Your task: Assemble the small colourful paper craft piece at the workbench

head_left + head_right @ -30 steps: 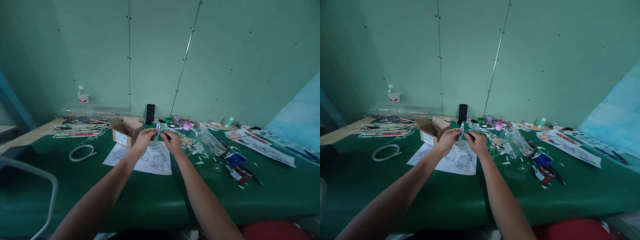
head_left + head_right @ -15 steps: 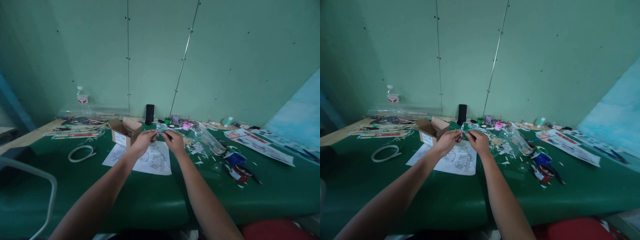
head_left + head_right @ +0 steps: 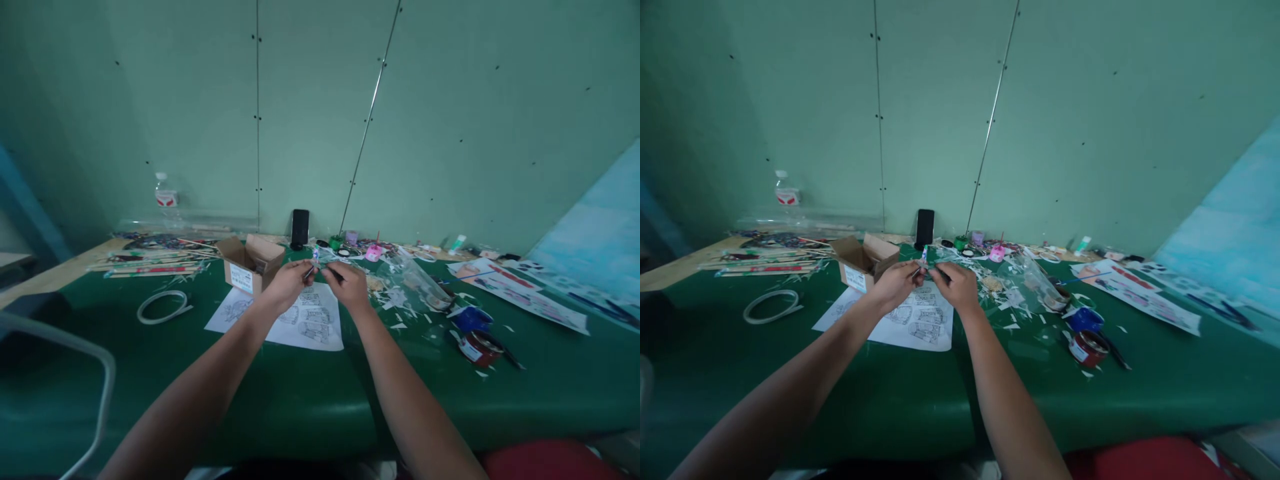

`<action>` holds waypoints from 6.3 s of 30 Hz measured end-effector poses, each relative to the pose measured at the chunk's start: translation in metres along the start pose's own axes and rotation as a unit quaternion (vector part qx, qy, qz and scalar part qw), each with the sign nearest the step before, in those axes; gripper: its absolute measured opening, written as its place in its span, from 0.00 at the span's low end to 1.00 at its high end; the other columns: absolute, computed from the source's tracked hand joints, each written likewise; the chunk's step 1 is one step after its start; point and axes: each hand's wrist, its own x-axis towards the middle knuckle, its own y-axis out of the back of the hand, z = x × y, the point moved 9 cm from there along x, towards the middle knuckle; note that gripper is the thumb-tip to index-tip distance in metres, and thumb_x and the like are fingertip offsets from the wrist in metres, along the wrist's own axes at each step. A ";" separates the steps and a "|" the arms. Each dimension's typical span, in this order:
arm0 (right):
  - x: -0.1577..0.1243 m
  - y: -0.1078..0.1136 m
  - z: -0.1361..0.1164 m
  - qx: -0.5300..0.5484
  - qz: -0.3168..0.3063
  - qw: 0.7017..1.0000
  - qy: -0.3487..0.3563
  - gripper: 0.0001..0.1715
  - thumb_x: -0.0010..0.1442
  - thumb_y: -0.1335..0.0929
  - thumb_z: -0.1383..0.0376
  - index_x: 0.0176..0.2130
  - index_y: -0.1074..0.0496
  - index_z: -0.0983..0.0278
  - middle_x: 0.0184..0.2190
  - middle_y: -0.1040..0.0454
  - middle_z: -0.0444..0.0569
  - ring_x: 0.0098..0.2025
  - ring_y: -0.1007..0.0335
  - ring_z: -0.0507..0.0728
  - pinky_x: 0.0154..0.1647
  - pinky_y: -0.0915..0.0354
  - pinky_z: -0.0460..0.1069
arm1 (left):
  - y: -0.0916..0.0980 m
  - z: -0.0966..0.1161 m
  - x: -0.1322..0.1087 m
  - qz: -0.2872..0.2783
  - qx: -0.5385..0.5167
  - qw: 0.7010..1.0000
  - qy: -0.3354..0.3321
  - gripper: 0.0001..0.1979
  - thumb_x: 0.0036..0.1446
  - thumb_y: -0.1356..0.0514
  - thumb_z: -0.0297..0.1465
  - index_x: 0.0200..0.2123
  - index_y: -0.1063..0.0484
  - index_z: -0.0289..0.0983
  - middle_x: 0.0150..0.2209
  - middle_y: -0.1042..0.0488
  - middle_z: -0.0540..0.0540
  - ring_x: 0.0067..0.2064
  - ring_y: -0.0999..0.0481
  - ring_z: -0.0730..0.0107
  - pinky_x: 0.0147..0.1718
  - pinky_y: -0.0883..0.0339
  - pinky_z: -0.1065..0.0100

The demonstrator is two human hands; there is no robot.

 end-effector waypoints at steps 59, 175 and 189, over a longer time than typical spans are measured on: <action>-0.002 -0.009 0.040 0.212 0.079 0.948 -0.226 0.16 0.52 0.35 0.55 0.23 0.38 0.63 0.17 0.46 0.38 0.21 0.50 0.48 0.22 0.49 0.45 | -0.004 0.013 -0.003 0.039 0.334 0.933 -0.127 0.08 0.46 0.39 0.35 0.25 0.27 0.35 0.25 0.27 0.47 0.29 0.30 0.69 0.29 0.41 0.69; -0.075 -0.083 0.038 0.158 -0.560 0.741 -0.335 0.18 0.50 0.33 0.53 0.21 0.33 0.65 0.13 0.37 0.39 0.17 0.46 0.47 0.19 0.49 0.44 | 0.014 0.071 -0.028 0.200 0.591 0.752 -0.211 0.09 0.50 0.47 0.28 0.30 0.27 0.38 0.18 0.35 0.51 0.22 0.36 0.71 0.24 0.46 0.70; -0.046 -0.017 0.129 -0.150 -0.295 0.859 -0.391 0.15 0.58 0.38 0.61 0.39 0.26 0.66 0.37 0.25 0.55 0.36 0.30 0.57 0.31 0.42 0.46 | 0.009 -0.005 0.002 -0.010 0.715 0.683 -0.150 0.13 0.57 0.50 0.31 0.41 0.27 0.38 0.50 0.31 0.42 0.53 0.33 0.57 0.50 0.37 0.60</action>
